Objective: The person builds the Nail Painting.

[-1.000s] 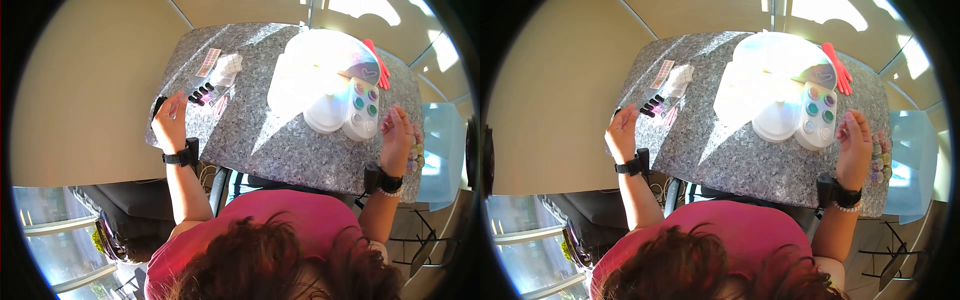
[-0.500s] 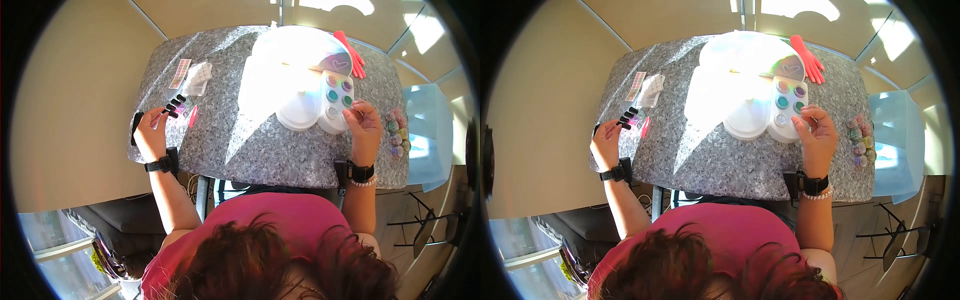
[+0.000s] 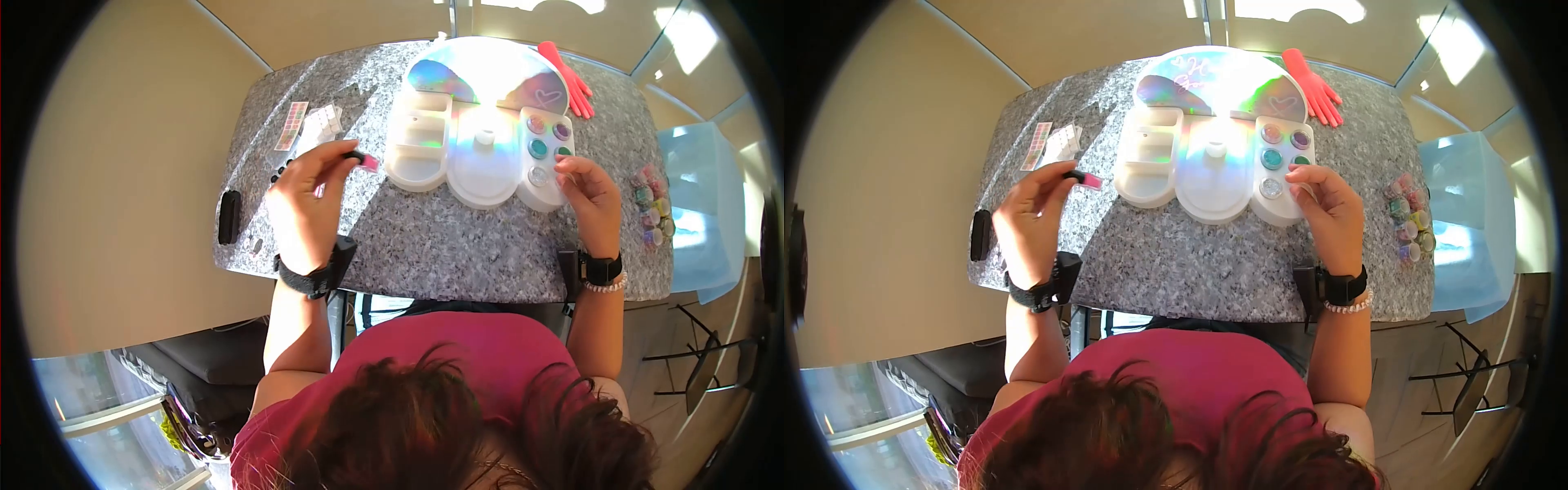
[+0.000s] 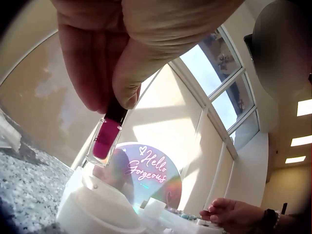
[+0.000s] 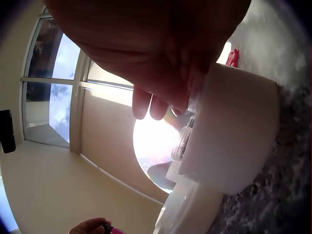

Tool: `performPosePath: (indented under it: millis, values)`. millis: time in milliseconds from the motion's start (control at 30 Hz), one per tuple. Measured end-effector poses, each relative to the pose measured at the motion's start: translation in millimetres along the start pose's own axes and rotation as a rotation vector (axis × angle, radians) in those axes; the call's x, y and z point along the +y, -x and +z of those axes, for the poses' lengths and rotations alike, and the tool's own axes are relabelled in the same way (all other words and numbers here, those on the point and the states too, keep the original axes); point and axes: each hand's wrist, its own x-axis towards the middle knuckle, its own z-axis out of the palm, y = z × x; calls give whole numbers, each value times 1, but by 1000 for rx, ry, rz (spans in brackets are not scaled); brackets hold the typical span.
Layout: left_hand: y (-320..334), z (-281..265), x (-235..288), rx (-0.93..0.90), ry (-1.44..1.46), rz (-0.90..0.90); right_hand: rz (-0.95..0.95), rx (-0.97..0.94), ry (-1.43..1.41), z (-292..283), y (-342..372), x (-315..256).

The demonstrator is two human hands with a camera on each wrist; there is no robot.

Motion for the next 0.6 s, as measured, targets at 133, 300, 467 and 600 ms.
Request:
performPosePath:
  millis: [133, 300, 467, 600]
  values:
    - [-6, 36, -17, -130, 67, 35, 43, -4, -33, -1, -2, -1]
    - [-9, 55, -30, -176, 87, 28, 3, 6, -52, -2, -2, 5]
    - [-8, 60, -31, -117, -105, 248, 19, 3, -43, -2, -2, 6]
    - [-2, 63, -27, -53, -218, 290, -14, -5, -5, -5, -2, 12]
